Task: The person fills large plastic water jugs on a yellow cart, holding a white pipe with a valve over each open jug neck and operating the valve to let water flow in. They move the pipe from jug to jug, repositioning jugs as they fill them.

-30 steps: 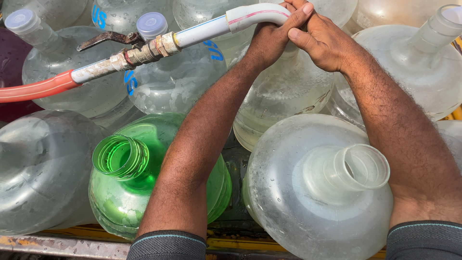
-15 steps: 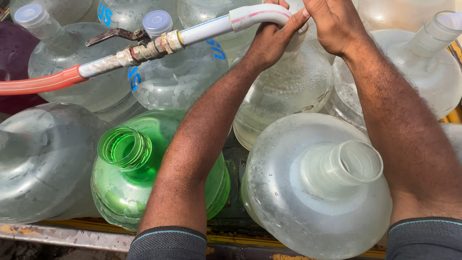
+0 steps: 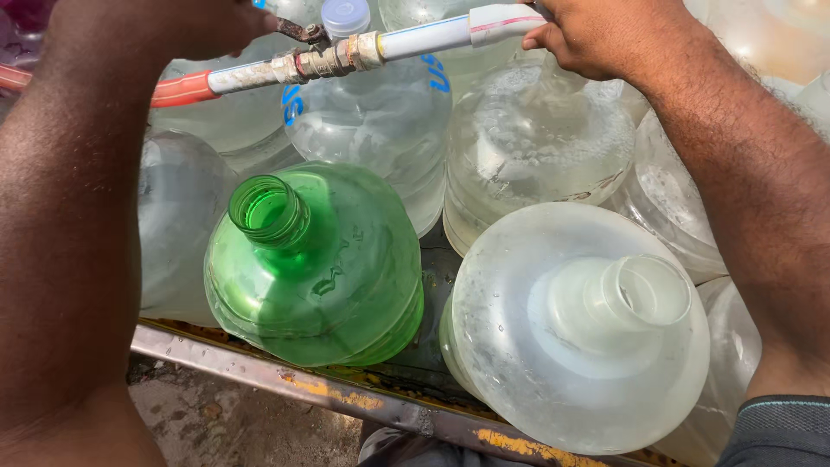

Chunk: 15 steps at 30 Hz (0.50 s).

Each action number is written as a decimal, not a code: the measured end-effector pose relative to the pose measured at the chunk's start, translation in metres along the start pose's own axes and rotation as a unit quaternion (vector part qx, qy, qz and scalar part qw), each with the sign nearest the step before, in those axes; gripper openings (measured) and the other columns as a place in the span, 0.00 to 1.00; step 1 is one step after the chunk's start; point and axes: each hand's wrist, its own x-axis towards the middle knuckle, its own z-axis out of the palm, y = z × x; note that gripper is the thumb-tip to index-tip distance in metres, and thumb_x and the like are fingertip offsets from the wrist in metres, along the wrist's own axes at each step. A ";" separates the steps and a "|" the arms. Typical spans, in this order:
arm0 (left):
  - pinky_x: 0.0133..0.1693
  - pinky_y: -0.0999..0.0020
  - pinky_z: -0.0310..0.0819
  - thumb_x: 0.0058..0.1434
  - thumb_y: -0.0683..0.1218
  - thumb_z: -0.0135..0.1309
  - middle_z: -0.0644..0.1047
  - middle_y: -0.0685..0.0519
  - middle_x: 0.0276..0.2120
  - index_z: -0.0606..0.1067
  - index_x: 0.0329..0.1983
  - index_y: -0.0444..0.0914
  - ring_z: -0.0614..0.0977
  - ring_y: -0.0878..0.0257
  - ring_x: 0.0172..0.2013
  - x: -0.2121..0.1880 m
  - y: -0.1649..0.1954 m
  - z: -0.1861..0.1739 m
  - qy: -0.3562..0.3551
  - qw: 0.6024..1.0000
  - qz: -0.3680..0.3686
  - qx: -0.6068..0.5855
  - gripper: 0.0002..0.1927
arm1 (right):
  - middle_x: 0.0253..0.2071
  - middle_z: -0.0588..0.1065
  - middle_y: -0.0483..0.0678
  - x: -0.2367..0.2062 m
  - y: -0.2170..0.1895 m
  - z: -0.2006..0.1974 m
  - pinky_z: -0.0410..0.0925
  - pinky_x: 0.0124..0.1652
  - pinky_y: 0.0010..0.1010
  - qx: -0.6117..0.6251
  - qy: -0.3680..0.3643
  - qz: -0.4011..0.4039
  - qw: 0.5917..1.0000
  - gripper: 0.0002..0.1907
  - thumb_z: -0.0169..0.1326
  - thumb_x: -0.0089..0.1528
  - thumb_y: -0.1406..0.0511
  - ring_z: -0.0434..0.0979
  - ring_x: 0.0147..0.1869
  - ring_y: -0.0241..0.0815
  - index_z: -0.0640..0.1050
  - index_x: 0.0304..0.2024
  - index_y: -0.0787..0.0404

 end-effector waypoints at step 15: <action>0.37 0.59 0.75 0.60 0.44 0.60 0.78 0.55 0.36 0.73 0.42 0.42 0.83 0.56 0.39 0.015 -0.176 0.162 0.290 0.935 0.155 0.136 0.09 | 0.27 0.79 0.54 -0.010 -0.014 -0.016 0.71 0.23 0.41 -0.005 0.077 0.007 0.997 0.13 0.62 0.62 0.62 0.79 0.27 0.50 0.82 0.45 0.63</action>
